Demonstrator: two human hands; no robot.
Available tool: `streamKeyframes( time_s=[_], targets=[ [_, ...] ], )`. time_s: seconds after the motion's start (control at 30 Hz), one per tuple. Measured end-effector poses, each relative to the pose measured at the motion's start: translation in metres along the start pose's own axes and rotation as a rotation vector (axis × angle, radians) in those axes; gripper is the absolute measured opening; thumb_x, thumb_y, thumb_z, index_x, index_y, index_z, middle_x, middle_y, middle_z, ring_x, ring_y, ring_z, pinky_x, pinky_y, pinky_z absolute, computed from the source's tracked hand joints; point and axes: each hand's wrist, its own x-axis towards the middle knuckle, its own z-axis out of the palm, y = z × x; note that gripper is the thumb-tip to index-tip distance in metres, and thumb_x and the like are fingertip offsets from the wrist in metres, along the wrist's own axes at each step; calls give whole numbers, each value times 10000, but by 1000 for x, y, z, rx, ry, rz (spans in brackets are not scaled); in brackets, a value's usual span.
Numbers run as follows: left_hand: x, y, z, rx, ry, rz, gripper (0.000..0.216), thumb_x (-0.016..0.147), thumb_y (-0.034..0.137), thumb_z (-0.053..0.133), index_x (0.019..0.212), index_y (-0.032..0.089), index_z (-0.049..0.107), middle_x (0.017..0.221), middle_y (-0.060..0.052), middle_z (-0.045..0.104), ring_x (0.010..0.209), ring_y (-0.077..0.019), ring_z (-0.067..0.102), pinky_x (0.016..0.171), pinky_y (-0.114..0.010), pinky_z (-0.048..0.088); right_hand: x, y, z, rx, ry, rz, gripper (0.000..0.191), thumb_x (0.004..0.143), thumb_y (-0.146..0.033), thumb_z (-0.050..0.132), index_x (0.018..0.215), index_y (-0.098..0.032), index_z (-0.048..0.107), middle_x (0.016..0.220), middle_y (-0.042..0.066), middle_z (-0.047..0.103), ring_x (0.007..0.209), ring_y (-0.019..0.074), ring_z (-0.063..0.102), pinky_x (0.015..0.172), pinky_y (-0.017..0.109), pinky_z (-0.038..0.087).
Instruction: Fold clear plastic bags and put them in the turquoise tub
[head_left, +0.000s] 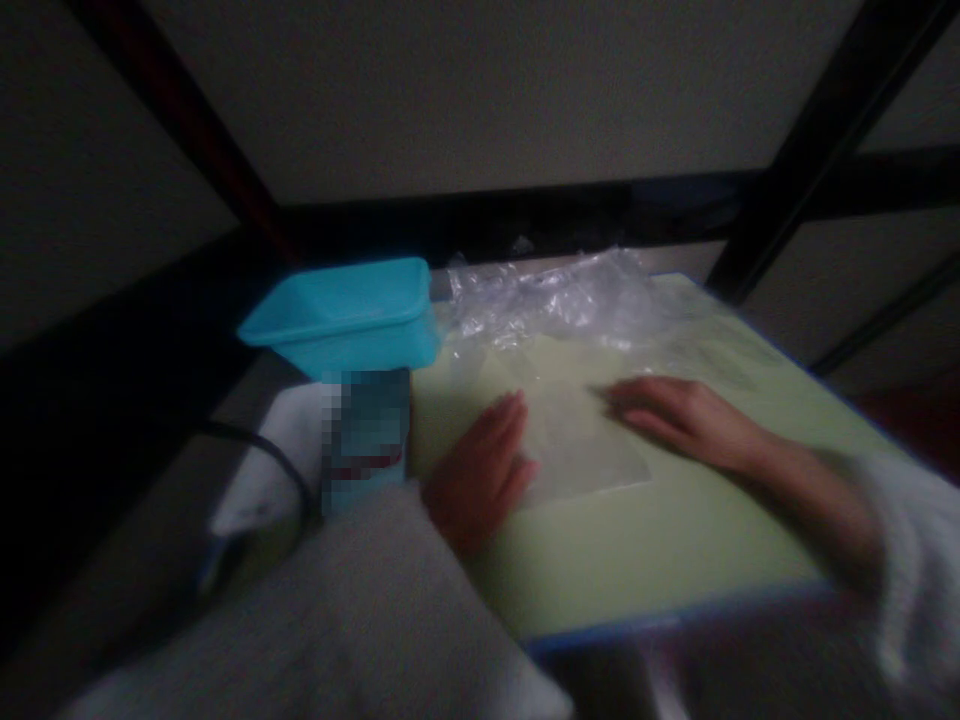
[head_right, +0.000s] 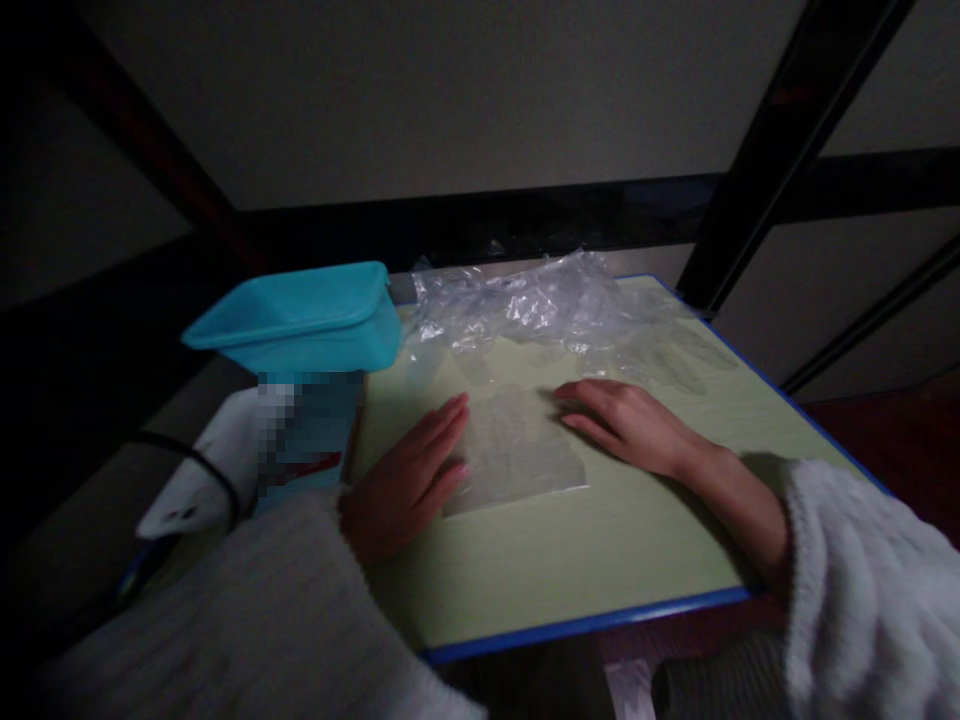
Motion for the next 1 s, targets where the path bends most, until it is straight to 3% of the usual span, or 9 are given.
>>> streamKeyframes(
  time_s=[0.23, 0.37, 1.0],
  targets=[
    [10, 14, -6, -21, -220, 329, 603, 926, 434, 407, 1417, 98, 310, 1523, -134, 258, 1430, -227, 167, 1163, -421, 201, 4, 0, 8, -18, 48, 24, 271, 968, -291, 376, 1139, -167, 548, 1038, 90, 668, 875, 194, 652, 768, 322, 514],
    [11, 14, -5, -59, -285, 372, 624, 915, 475, 429, 1428, 141, 309, 1521, -106, 273, 1425, -228, 189, 1165, -419, 193, 4, 0, 9, -35, 58, 12, 268, 970, -291, 372, 1116, -161, 555, 1009, 96, 669, 855, 195, 652, 745, 317, 511],
    [11, 14, -7, -38, -329, 460, 676, 878, 586, 434, 1436, 224, 317, 1543, -93, 213, 1423, -299, 171, 1149, -479, 174, 5, 5, 11, -67, 27, -22, 274, 947, -283, 400, 1132, -174, 570, 1012, 99, 672, 881, 220, 643, 753, 358, 505]
  ],
)
